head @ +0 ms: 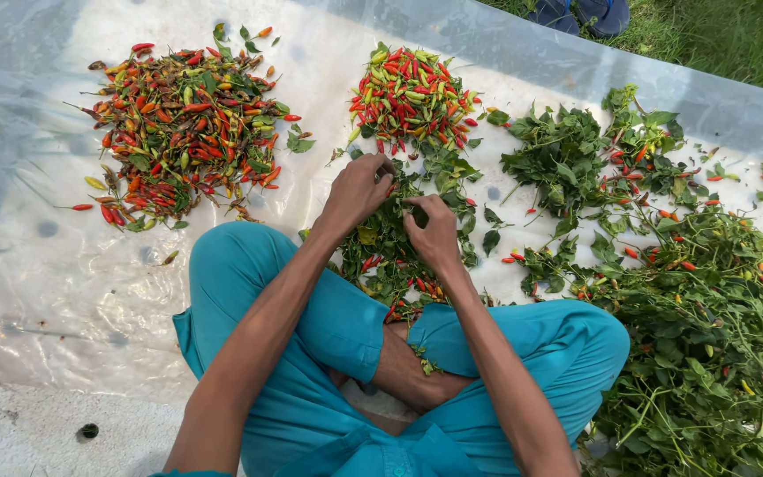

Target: The person sits cross-legged on a white sheet outdoors and sorts through a pile of green chili stems and leaves. They pick individual red and green chilies from the bunches and place them into separate piles on the sheet, separating the fruit from the plant matter.

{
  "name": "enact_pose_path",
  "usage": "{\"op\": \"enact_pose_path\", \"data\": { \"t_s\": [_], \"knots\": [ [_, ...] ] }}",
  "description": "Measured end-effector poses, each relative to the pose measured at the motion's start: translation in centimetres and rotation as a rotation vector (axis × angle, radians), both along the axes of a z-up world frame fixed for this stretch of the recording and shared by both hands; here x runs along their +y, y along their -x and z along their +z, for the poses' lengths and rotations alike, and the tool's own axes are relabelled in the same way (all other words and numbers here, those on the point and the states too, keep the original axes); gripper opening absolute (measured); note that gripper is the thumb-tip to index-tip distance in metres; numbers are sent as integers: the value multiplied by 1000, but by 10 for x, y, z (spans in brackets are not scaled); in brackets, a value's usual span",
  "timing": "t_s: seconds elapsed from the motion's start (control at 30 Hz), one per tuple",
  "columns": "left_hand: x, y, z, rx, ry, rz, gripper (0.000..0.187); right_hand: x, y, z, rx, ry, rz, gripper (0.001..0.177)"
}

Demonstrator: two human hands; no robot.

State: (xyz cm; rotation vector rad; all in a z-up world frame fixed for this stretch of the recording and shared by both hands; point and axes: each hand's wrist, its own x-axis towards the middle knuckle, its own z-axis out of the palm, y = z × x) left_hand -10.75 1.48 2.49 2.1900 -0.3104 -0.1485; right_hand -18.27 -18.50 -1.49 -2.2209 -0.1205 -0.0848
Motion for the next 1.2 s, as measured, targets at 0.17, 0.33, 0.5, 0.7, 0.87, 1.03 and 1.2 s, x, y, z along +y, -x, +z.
{"op": "enact_pose_path", "data": {
  "t_s": [0.17, 0.33, 0.5, 0.7, 0.87, 1.03, 1.2],
  "knots": [
    [3, 1, 7, 1, -8, -9, 18, 22, -5, -6, -9, 178, 28, 36],
    [7, 0, 7, 6, 38, 1, 18, -19, -8, 7, 41, -80, -39, 27],
    [0, 1, 17, -19, 49, -14, 20, -69, 6, 15, 278, -454, -118, 35],
    [5, 2, 10, 1, 80, -54, 23, -72, 24, 26, 364, -942, -87, 35],
    [-12, 19, 11, 127, 192, -311, 36, -85, 27, 8, 383, -1100, -82, 33],
    [-27, 12, -41, 108, -67, -465, 40, -95, 33, 32, 421, -1258, -38, 31],
    [-16, -2, -45, -43, -212, -286, 32, -121, 38, 24, 226, 6, -42, 42]
  ]
}}
